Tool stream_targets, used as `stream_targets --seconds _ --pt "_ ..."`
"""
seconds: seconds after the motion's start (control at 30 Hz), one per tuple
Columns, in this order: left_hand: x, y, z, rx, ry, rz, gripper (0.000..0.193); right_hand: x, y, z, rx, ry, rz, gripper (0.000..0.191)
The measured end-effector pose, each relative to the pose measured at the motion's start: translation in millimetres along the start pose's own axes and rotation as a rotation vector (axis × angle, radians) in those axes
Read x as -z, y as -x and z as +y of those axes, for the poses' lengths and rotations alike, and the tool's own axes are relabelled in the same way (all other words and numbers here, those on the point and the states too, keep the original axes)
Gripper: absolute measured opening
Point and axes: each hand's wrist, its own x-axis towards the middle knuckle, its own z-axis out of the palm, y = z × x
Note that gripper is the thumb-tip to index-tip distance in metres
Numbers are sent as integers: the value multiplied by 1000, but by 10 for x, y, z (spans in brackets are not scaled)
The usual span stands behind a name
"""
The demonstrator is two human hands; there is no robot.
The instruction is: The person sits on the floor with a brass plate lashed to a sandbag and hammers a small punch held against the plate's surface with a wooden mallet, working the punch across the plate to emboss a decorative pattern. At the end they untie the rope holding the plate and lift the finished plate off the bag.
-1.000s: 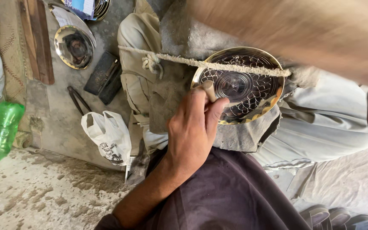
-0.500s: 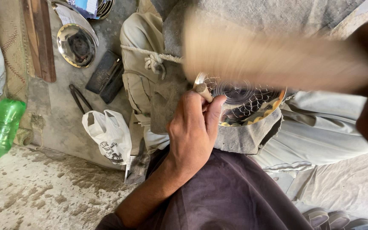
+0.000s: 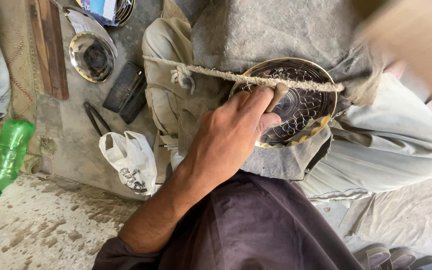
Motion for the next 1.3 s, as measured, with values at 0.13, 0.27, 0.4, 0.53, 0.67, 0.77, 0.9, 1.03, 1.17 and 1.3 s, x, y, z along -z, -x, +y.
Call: stream_targets --seconds 0.13,0.27,0.4,0.53,0.67,0.77,0.9,1.03,1.17,1.3 --pt "70 8 54 12 -15 -16 32 -15 223 -30 -36 -15 1 22" --pt "23 22 77 105 -43 -31 30 -40 406 -41 -75 -22 25 22" --pt "-130 10 26 -48 92 140 31 5 446 21 -74 -24 38 22" --pt "-279 -56 -59 -72 149 85 31 53 474 34 -87 -3 25 22" --pt "-309 -77 -67 -44 58 3 34 52 492 5 -90 -4 21 22" --pt "-281 -79 -59 -99 72 3 39 50 429 -2 -78 2 22 22" --pt "-265 -58 -58 -77 83 -8 37 72 248 -32 -47 14 15 22" --pt "-301 44 -12 -38 77 119 35 73 29 -119 -11 30 6 22" --pt "-338 132 60 10 93 269 24 95 -178 -156 16 35 -3 22" --pt "-279 222 119 80 78 331 25 92 -305 -161 29 41 -8 22"
